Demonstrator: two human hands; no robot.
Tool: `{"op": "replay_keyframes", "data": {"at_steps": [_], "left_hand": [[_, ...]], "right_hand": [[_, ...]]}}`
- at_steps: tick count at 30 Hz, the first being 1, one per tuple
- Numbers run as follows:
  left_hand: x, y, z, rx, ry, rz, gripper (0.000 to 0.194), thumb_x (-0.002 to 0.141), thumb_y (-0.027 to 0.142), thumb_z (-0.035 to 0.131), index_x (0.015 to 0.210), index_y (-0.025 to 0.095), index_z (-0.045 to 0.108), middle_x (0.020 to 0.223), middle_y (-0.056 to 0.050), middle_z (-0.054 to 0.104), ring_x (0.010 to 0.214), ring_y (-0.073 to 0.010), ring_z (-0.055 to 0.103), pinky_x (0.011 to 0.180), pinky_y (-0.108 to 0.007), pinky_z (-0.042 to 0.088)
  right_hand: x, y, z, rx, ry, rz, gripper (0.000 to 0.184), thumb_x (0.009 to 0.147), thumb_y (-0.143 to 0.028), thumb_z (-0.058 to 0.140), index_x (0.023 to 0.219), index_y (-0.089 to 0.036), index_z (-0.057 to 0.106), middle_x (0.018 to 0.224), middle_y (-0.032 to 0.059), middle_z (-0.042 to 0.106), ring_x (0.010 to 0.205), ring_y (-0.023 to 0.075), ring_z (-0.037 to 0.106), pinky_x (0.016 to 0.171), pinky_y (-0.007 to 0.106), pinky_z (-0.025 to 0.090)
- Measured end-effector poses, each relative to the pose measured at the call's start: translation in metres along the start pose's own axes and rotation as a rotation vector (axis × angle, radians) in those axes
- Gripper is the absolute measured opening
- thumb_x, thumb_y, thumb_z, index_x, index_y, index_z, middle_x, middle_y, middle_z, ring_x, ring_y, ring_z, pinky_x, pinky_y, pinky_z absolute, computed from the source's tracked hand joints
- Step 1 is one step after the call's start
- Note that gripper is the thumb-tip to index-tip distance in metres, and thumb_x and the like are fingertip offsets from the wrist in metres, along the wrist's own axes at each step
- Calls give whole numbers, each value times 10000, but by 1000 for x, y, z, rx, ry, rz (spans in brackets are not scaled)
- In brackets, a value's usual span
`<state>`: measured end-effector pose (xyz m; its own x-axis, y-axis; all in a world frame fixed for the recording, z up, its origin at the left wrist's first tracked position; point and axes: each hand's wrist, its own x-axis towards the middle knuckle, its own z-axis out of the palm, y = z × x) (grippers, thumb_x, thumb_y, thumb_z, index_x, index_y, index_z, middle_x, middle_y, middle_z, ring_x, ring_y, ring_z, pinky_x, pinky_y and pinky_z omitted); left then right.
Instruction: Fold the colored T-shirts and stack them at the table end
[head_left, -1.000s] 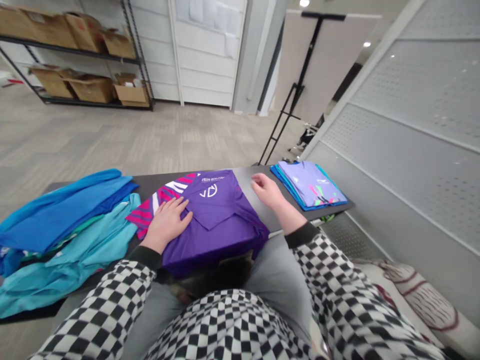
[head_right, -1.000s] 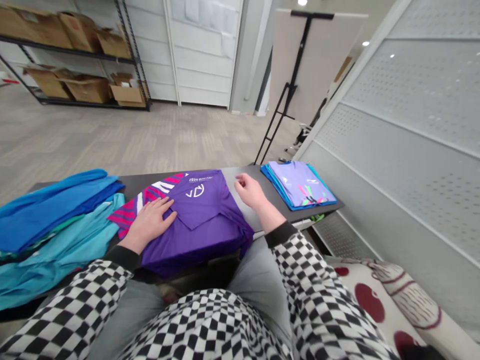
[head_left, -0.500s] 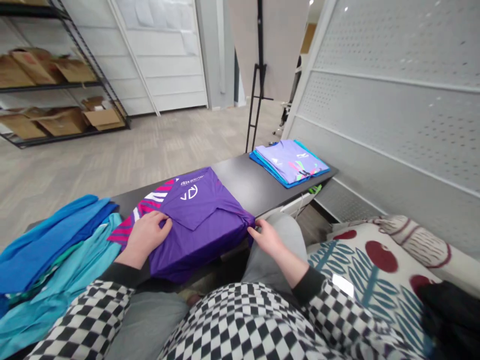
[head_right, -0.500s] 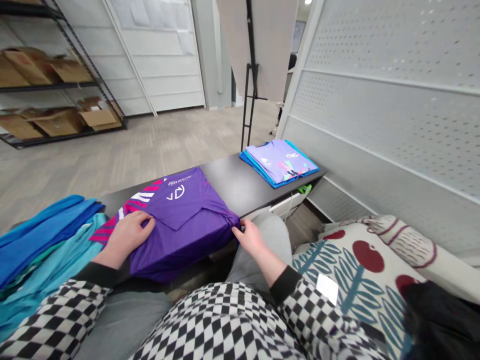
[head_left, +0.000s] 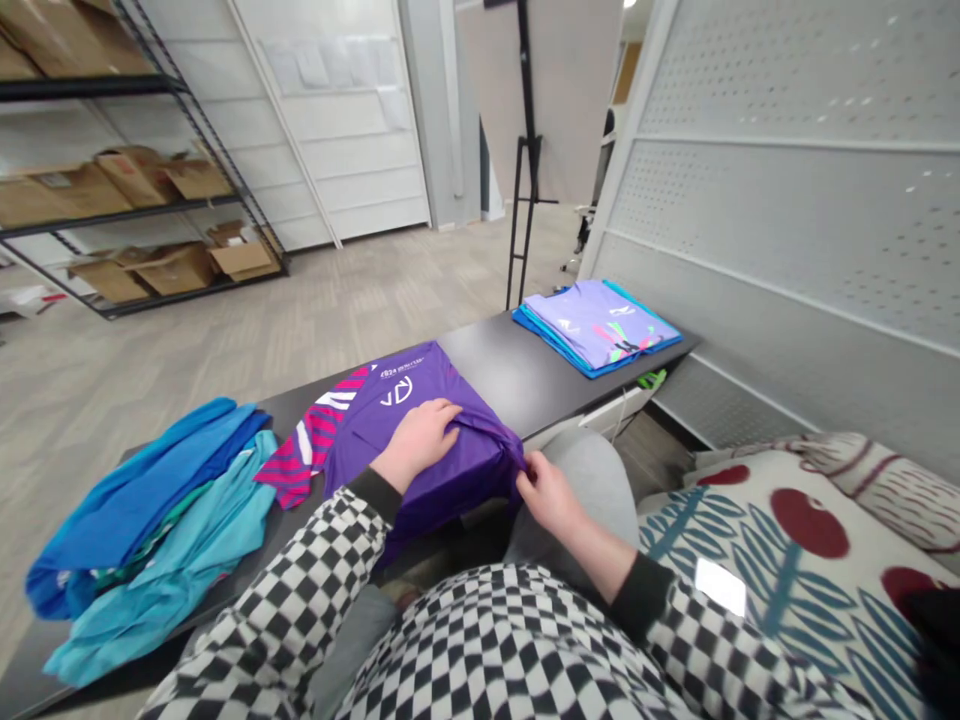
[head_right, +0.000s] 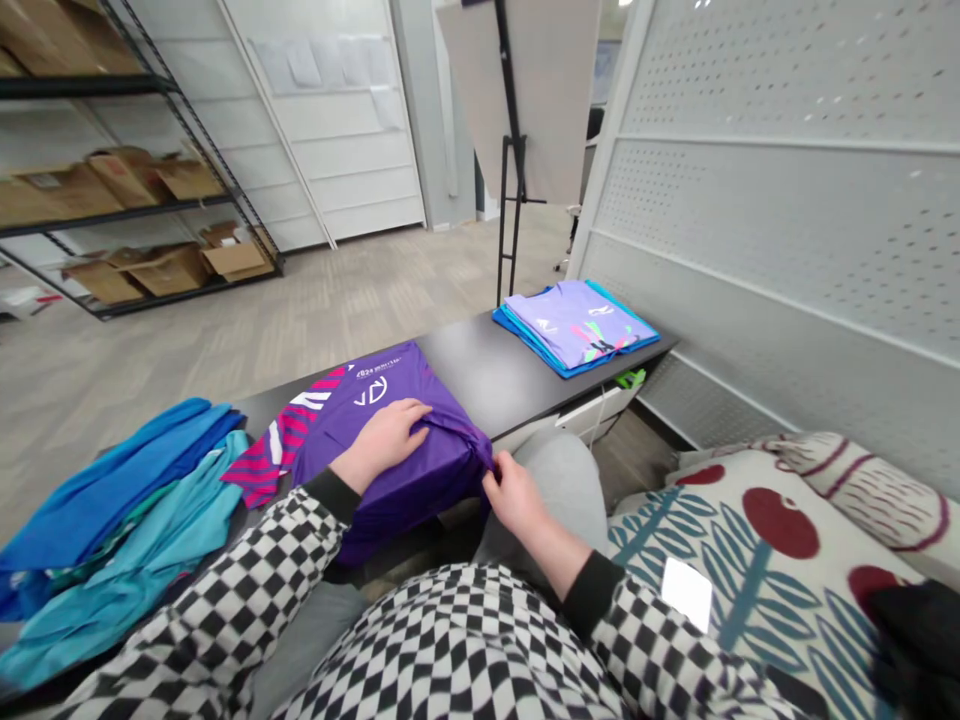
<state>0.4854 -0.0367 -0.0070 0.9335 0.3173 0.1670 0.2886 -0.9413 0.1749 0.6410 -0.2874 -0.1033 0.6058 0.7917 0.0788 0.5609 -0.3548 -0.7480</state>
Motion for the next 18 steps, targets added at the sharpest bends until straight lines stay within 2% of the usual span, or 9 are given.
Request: {"op": "replay_keyframes", "data": {"at_steps": [3, 7, 12, 18], "left_hand": [[17, 2, 8, 138, -27, -2, 315, 1075, 277, 582, 1313, 231, 783, 1277, -126, 768, 1173, -276, 711, 1036, -404, 556], [28, -3, 4, 207, -54, 40, 248, 1069, 213, 559, 1085, 220, 806, 1126, -125, 767, 1052, -275, 717, 934, -405, 544], [29, -9, -8, 231, -70, 103, 269, 1103, 238, 522, 1135, 223, 789, 1151, -137, 754, 1051, -278, 711, 926, -414, 537], [12, -27, -16, 203, -76, 142, 319, 1111, 239, 512, 1251, 262, 797, 1231, -143, 771, 1118, -277, 717, 982, -416, 552]], "right_hand": [[-12, -6, -5, 15, -9, -86, 129, 1041, -307, 524, 1049, -258, 643, 968, 57, 768, 885, 249, 717, 809, 354, 541], [-28, -7, -9, -31, -59, -215, 122, 1038, -257, 548, 1073, -251, 666, 1028, 75, 762, 953, 258, 719, 912, 393, 559], [-46, -6, -11, -19, -209, -319, 217, 1038, -199, 561, 1213, -258, 675, 1155, 82, 777, 1060, 248, 734, 977, 386, 562], [-54, -14, -9, -110, -312, -319, 176, 977, -203, 688, 1142, -256, 665, 965, 26, 764, 895, 225, 700, 899, 353, 514]]}}
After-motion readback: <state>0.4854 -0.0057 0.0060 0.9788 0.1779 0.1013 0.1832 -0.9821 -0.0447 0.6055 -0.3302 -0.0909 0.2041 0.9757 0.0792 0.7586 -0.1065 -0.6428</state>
